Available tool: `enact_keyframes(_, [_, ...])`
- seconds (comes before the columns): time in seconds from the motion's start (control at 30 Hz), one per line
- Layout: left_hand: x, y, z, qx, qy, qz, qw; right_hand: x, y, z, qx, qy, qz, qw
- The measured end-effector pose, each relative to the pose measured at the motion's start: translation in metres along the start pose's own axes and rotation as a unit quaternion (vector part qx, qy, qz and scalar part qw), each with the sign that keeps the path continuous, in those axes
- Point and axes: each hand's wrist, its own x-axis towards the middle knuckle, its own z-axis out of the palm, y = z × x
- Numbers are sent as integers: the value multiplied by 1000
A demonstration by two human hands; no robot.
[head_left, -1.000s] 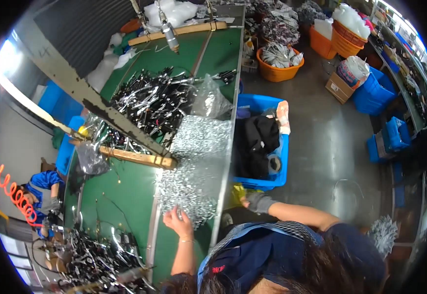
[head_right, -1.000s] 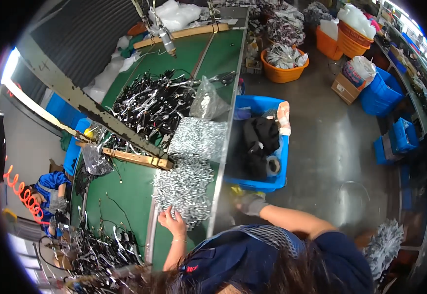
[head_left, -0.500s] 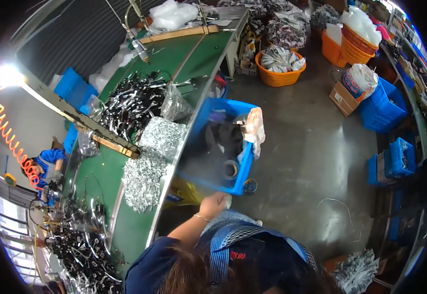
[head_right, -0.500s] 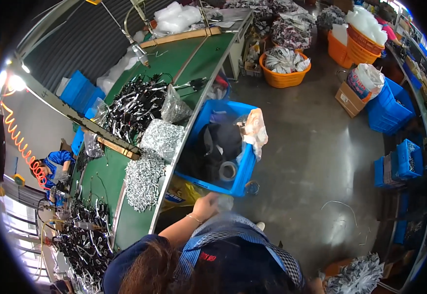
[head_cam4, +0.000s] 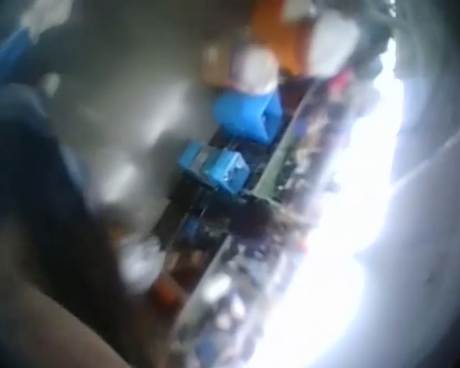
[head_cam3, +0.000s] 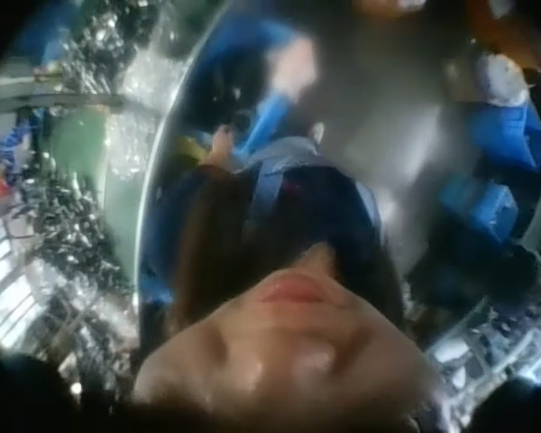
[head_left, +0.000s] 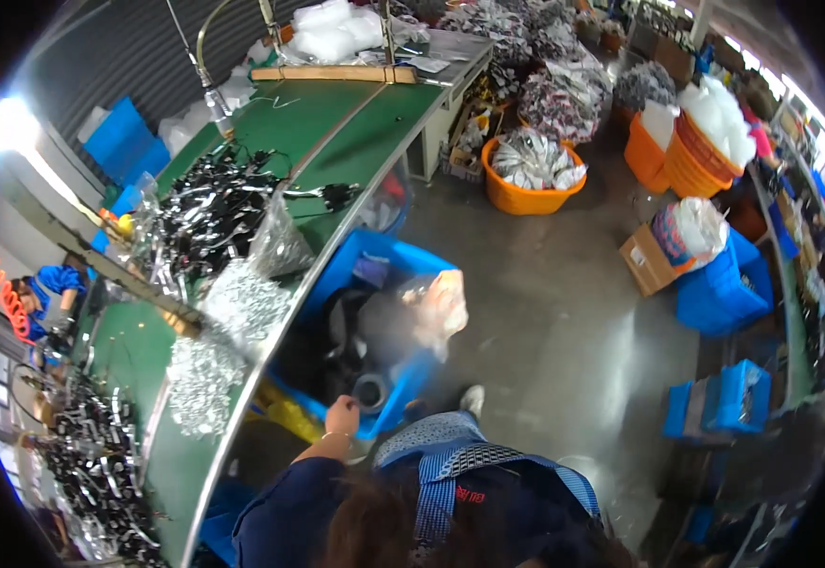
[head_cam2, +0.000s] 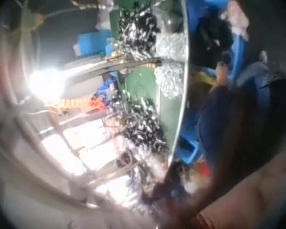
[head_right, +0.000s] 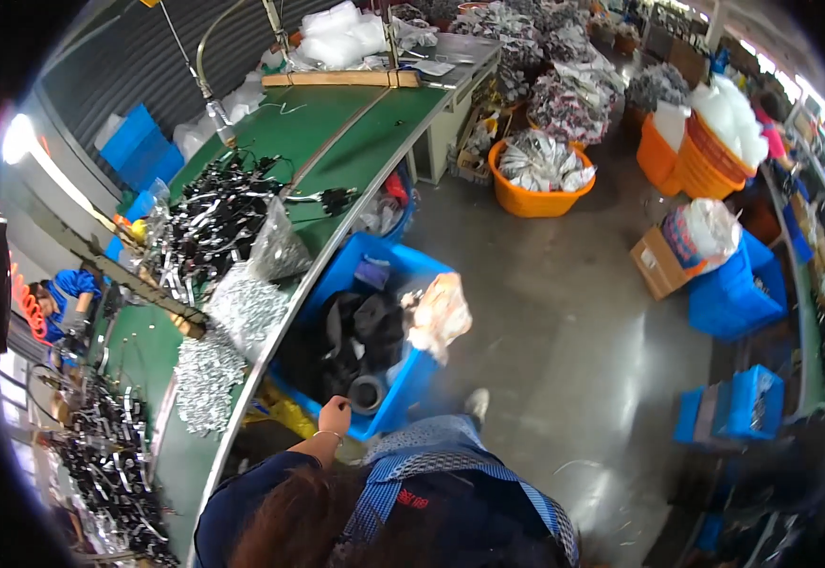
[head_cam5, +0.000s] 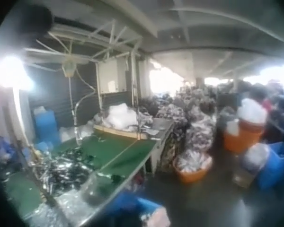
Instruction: The worker is assembling small plastic components on a production line using a pneumatic screwdriver.
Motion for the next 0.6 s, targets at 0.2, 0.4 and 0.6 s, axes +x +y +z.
enact_keyframes(0.2, [76, 152, 46, -89, 19, 11, 996, 131, -138, -54, -101, -17, -23, 994])
enact_keyframes(0.4, [195, 262, 57, -99, 102, 97, 985, 243, -195, -53, -163, -61, -8, 985])
enact_keyframes(0.6, [284, 296, 32, -89, 304, 83, 945, 434, -297, -8, -238, -151, -50, 958])
